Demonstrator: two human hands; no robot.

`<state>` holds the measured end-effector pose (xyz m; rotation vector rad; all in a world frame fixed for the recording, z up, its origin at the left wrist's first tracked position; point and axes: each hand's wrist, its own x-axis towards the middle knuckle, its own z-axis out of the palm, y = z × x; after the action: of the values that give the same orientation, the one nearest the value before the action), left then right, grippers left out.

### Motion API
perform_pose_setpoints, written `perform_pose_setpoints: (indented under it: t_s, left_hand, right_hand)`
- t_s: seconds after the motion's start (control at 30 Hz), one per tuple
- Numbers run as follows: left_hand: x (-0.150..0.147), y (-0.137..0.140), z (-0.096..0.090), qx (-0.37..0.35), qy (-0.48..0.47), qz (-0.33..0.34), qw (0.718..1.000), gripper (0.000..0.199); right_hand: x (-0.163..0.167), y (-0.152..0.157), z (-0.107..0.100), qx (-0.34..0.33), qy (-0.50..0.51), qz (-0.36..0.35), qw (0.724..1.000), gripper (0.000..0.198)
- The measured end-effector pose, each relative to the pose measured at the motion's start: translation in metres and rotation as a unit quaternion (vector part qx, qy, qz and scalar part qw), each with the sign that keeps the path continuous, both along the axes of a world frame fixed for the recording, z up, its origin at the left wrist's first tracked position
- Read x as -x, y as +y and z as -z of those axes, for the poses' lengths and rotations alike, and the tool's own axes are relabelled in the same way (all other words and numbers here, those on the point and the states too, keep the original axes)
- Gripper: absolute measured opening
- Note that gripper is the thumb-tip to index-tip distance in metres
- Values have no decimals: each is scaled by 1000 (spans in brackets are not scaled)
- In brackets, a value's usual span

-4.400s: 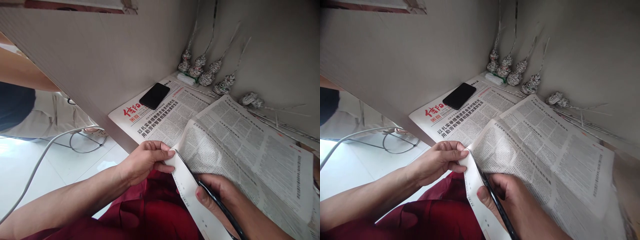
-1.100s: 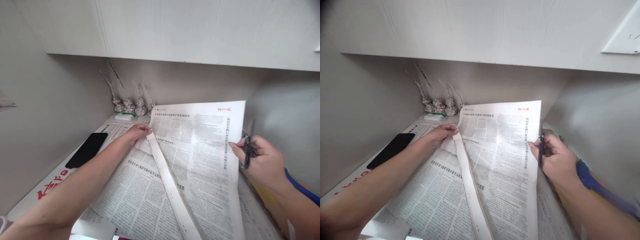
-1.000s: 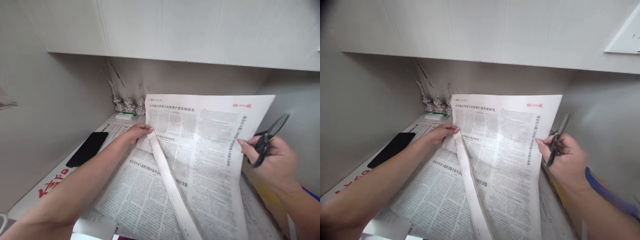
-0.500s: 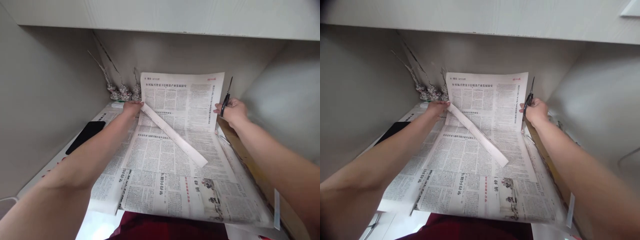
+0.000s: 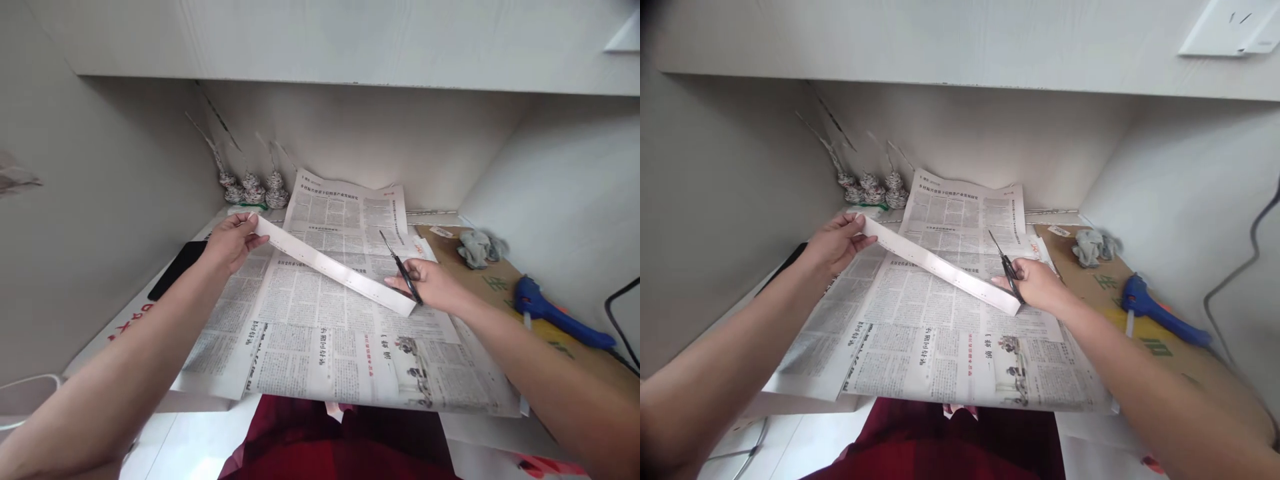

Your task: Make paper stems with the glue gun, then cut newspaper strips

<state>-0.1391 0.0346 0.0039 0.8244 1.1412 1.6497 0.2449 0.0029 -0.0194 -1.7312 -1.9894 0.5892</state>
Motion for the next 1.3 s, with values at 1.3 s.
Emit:
perform_pose_setpoints:
  t_s: [1.3]
  left_hand:
    - [-19,-69,-4,-55,-148,-5,987,18]
  right_hand:
    - [4,-161,26,-248,-48,-67,965,5]
